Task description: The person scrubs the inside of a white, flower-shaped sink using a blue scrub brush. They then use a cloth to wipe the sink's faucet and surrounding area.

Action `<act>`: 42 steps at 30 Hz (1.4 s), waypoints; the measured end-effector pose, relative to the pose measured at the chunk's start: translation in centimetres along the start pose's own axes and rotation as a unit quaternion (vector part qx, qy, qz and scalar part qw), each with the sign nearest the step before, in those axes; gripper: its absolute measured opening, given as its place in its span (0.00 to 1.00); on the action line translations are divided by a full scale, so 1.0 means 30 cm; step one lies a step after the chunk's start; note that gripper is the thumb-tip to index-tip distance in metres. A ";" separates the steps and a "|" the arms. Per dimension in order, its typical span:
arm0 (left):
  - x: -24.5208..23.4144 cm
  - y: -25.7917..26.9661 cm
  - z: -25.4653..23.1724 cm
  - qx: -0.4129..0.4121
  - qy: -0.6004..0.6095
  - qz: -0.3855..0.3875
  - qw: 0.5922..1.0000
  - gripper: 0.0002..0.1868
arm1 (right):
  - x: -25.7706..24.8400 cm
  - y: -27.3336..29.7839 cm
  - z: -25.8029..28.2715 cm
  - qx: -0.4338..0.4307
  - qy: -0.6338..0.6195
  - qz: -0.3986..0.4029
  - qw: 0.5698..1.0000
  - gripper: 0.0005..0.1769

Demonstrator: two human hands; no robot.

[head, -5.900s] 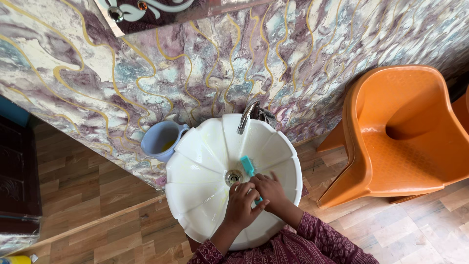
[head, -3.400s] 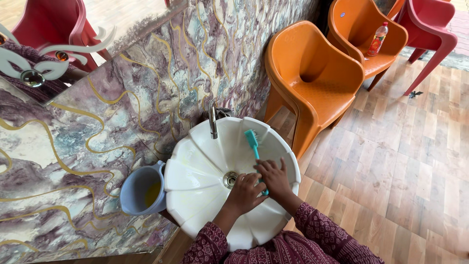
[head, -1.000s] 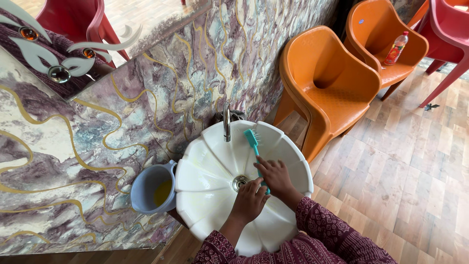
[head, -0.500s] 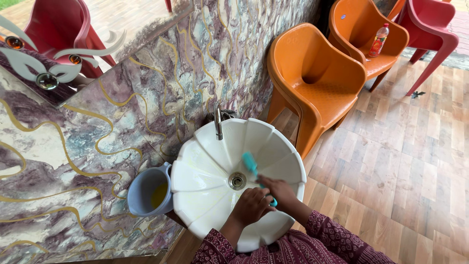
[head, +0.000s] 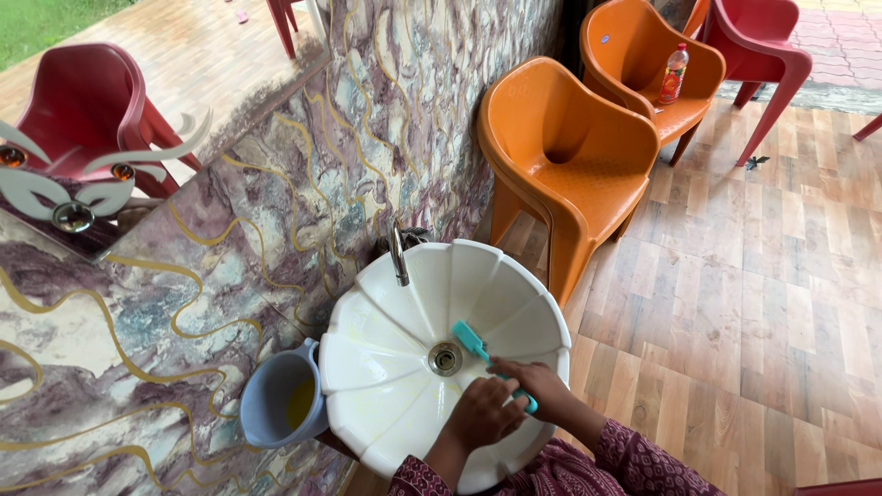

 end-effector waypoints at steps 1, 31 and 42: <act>0.004 -0.002 0.004 -0.004 0.003 0.010 1.000 0.16 | 0.000 -0.006 -0.023 0.074 0.085 0.009 0.994 0.32; -0.102 -0.048 0.002 -0.032 0.015 -0.052 0.998 0.18 | -0.107 0.017 0.053 0.179 0.131 -0.009 0.975 0.37; -0.104 0.005 0.029 -0.043 -0.008 -0.093 0.995 0.16 | -0.029 -0.022 0.029 0.175 0.008 0.005 0.985 0.35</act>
Point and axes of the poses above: each hand's wrist, its own y-axis away from the middle knuckle, its own x-axis out of the palm, z = x × y, the point moved 9 cm from there along -y, towards the middle knuckle, and after that the axes turned 14 degrees about z, right-handed, at the moved point
